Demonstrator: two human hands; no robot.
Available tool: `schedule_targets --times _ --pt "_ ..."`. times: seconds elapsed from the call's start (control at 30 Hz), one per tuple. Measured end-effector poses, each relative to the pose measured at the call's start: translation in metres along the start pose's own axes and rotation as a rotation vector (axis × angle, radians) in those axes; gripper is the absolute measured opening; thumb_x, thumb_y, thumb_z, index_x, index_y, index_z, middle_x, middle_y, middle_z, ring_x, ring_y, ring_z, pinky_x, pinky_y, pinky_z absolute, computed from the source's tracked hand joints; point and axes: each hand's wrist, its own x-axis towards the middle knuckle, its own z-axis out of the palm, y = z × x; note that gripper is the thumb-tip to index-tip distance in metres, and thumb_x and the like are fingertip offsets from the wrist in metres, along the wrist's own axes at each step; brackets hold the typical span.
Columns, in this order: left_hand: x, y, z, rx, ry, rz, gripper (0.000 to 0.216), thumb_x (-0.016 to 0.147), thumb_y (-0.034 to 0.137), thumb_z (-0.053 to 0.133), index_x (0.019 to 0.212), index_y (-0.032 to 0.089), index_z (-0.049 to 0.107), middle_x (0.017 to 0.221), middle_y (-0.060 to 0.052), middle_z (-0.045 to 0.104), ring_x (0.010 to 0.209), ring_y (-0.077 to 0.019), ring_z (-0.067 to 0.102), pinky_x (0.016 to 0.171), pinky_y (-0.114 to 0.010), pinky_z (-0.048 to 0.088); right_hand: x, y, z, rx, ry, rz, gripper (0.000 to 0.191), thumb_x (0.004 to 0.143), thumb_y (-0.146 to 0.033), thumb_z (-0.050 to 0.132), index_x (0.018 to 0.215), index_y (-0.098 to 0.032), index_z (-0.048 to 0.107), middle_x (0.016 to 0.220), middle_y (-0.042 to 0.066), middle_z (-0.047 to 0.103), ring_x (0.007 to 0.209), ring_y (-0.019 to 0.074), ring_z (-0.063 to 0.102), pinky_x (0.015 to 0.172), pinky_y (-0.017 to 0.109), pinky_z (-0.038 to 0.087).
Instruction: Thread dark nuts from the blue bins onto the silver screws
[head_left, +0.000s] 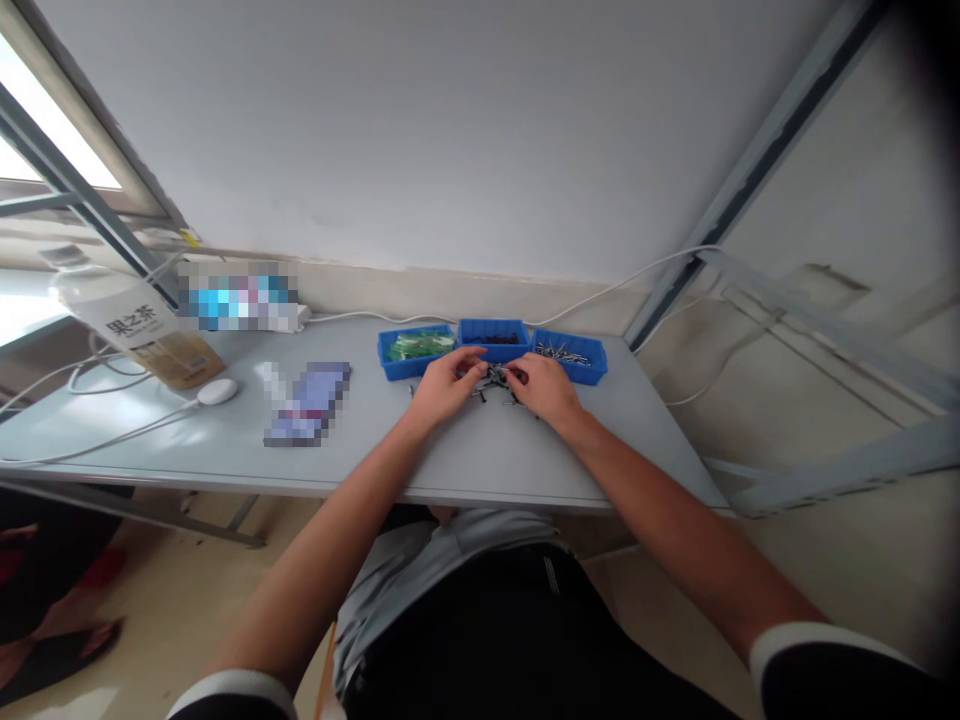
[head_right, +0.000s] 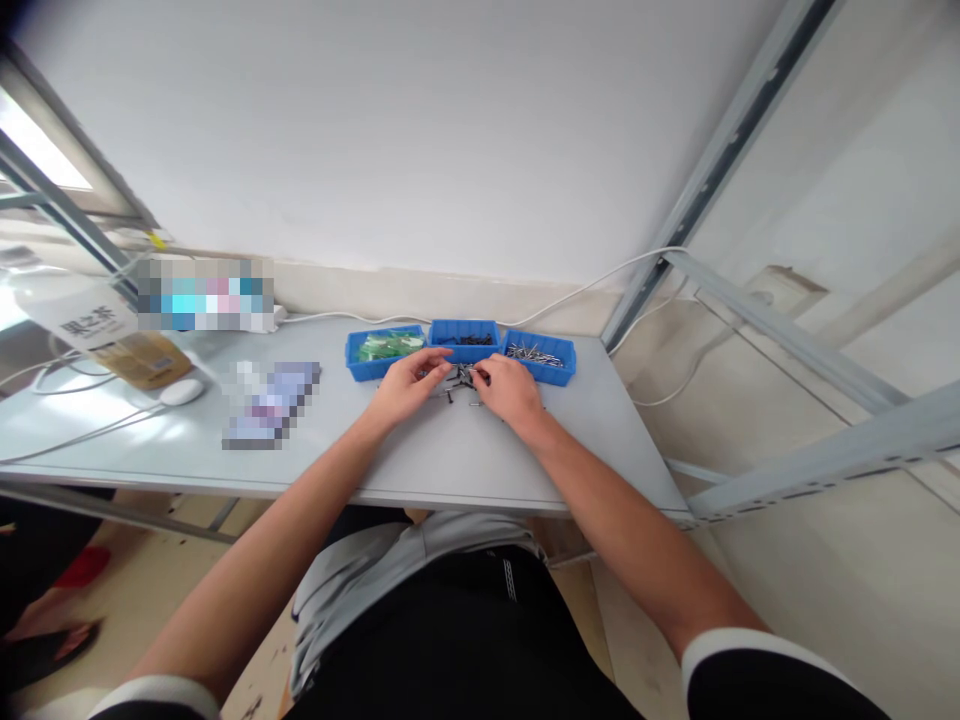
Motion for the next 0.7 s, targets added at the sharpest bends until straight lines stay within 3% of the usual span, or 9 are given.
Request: schedule_targets --times 0.2,0.27,0.37,0.53,0.7 --pt "-0.003 0.003 0.000 -0.038 -0.073 -0.032 0.055 0.096 0.049 0.060 0.144 0.023 0.061 0.098 -0.005 0.080 0.079 -0.0197 0.072 0.081 -0.033 0.058 -0.002 -0.009 -0.005 0.131 0.126 -0.008 0.029 0.101 -0.037 0.057 0.107 -0.020 0.080 0.097 0.010 0.075 0.088 0.0231 0.067 0.086 0.035 0.049" --pt "-0.004 0.001 0.001 -0.059 -0.080 -0.020 0.057 0.096 0.048 0.060 0.148 0.023 0.059 0.104 -0.006 0.081 0.083 -0.0201 0.074 0.084 -0.034 0.059 -0.003 -0.012 -0.006 0.170 0.151 -0.016 0.030 0.101 -0.038 0.056 0.106 -0.020 0.080 0.097 0.010 0.075 0.088 0.0234 0.067 0.086 0.035 0.050" --pt "-0.003 -0.003 0.003 -0.058 -0.055 0.019 0.052 0.096 0.045 0.062 0.142 0.022 0.064 0.114 -0.007 0.079 0.099 -0.0231 0.075 0.092 -0.036 0.058 -0.005 -0.016 -0.006 0.240 0.160 -0.045 0.030 0.101 -0.040 0.056 0.103 -0.021 0.080 0.093 0.009 0.075 0.084 0.0226 0.066 0.081 0.035 0.050" --pt "-0.001 -0.007 0.002 -0.092 -0.086 -0.041 0.043 0.099 0.045 0.057 0.133 0.023 0.071 0.101 -0.007 0.082 0.090 -0.0232 0.078 0.090 -0.038 0.061 -0.007 -0.020 -0.001 0.238 0.132 -0.060 0.025 0.099 -0.036 0.059 0.096 -0.020 0.079 0.086 0.007 0.072 0.077 0.0205 0.064 0.076 0.033 0.048" --pt "-0.001 -0.003 0.001 -0.065 -0.114 0.002 0.039 0.098 0.047 0.059 0.123 0.023 0.077 0.109 -0.006 0.081 0.100 -0.0247 0.076 0.095 -0.038 0.059 -0.008 -0.020 0.000 0.235 0.102 -0.069 0.020 0.096 -0.031 0.061 0.097 -0.020 0.078 0.088 0.007 0.071 0.078 0.0201 0.064 0.076 0.032 0.049"
